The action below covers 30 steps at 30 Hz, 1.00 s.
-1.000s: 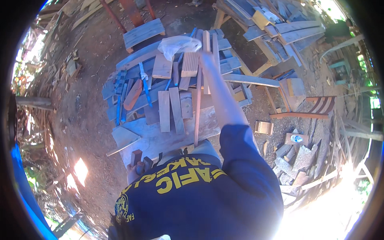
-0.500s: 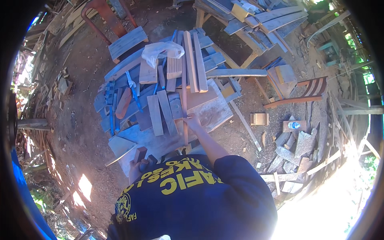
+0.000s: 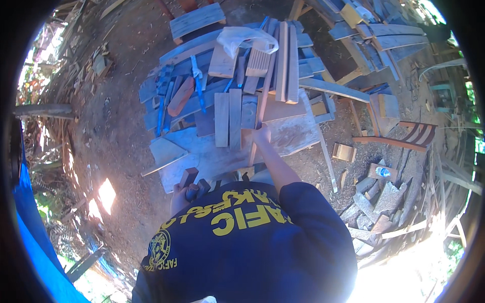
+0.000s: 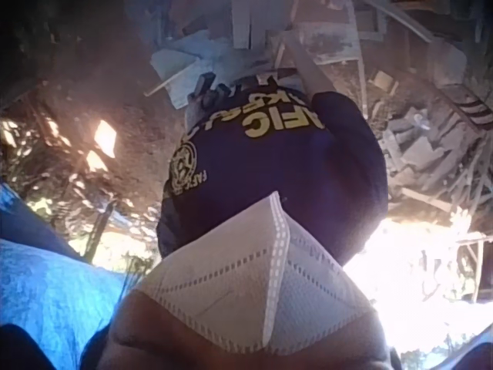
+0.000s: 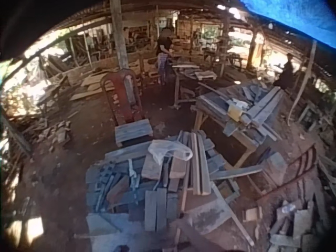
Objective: Woodworking using manual tools like a hand plane and mallet to shape wooden planks.
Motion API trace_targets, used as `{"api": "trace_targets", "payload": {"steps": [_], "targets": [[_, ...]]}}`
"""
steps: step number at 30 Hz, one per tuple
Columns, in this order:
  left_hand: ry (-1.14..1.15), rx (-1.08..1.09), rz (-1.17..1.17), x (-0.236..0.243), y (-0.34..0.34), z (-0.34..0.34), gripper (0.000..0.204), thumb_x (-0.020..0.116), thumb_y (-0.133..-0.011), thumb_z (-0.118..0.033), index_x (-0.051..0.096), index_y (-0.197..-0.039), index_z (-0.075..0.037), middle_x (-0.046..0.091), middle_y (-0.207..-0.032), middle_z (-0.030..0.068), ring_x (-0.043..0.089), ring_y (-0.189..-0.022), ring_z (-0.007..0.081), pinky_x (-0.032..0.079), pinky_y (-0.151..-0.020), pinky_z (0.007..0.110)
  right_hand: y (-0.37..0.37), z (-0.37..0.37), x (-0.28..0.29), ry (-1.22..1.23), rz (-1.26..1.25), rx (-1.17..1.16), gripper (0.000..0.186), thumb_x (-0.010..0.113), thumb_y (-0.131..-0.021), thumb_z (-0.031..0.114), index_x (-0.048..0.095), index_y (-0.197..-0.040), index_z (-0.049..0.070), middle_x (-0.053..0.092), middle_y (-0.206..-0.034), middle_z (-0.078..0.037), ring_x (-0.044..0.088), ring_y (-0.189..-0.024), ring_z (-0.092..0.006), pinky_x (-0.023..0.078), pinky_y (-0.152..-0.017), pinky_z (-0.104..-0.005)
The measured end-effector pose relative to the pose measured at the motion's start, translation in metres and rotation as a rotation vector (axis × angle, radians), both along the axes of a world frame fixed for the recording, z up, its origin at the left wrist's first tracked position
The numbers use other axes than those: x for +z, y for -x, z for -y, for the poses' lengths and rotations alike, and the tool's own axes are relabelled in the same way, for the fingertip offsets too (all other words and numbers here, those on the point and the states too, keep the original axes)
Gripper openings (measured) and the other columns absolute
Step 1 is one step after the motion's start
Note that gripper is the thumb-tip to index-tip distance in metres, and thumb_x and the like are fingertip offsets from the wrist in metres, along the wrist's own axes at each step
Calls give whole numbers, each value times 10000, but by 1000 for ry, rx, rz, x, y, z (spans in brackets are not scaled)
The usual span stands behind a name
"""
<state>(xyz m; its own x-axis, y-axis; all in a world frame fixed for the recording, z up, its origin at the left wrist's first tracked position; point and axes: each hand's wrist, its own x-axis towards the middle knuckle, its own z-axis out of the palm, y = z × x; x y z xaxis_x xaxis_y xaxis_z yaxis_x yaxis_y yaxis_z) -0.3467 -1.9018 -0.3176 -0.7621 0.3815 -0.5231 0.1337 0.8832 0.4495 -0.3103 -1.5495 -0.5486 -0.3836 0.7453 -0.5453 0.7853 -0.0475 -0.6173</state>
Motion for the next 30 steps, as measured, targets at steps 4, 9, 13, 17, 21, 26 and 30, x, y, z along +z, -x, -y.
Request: {"api": "trace_targets", "payload": {"steps": [4, 9, 13, 17, 21, 26, 30], "targets": [[-19, -3, -4, -5, 4, 9, 468, 816, -624, -260, 669, -1032, -83, 490, -1247, 192, 619, -989, 407, 515, -845, 451, 15, 15, -4, -38, -3, -27, 311, 715, -705, 152, 640, -955, -17, 685, -890, -180, 672, -875, -314, 518, -774, -396], [7, -30, 30, -15, 14, 18, 499, 825, -587, -255, 664, -1028, -85, 483, -1238, 191, 621, -964, 394, 520, -836, 442, 13, 14, -13, -33, -41, -30, 326, 719, -696, 121, 633, -972, -32, 680, -894, -164, 670, -851, -292, 519, -761, -381], [-10, -42, -4, -25, 16, 31, 515, 827, -555, -245, 660, -1018, -95, 490, -1220, 177, 624, -934, 384, 525, -820, 441, 4, 10, -4, 140, -156, -2, 284, 670, -780, 86, 611, -1036, -22, 668, -903, -114, 662, -807, -240, 522, -717, -369], [-45, -21, -8, -18, 19, 31, 520, 828, -544, -242, 662, -1015, -99, 491, -1216, 174, 624, -929, 381, 528, -811, 443, 5, 7, 47, 594, -392, -186, 316, 617, -854, 79, 558, -1151, -11, 655, -936, -92, 645, -864, -214, 525, -743, -369], [-28, 9, 8, -22, 11, 40, 541, 845, -548, -267, 662, -1028, -97, 488, -1218, 172, 625, -932, 379, 530, -809, 447, 47, 21, 97, 842, -643, -256, 317, 560, -932, 70, 490, -1236, 9, 612, -1008, -70, 614, -907, -183, 512, -795, -366], [-70, 28, 3, -17, 6, 42, 575, 859, -561, -290, 656, -1057, -85, 485, -1242, 174, 631, -955, 384, 534, -818, 443, 111, 38, 131, 993, -878, -348, 244, 542, -953, 83, 497, -1186, 27, 597, -1026, -77, 601, -932, -192, 502, -840, -369], [-66, 55, -13, -14, 3, 53, 610, 859, -573, -294, 642, -1099, -73, 471, -1284, 177, 640, -965, 383, 538, -823, 436, 124, 47, 164, 907, -888, -511, 207, 537, -952, 65, 506, -1154, 35, 599, -1039, -80, 599, -964, -203, 510, -869, -378]]}}
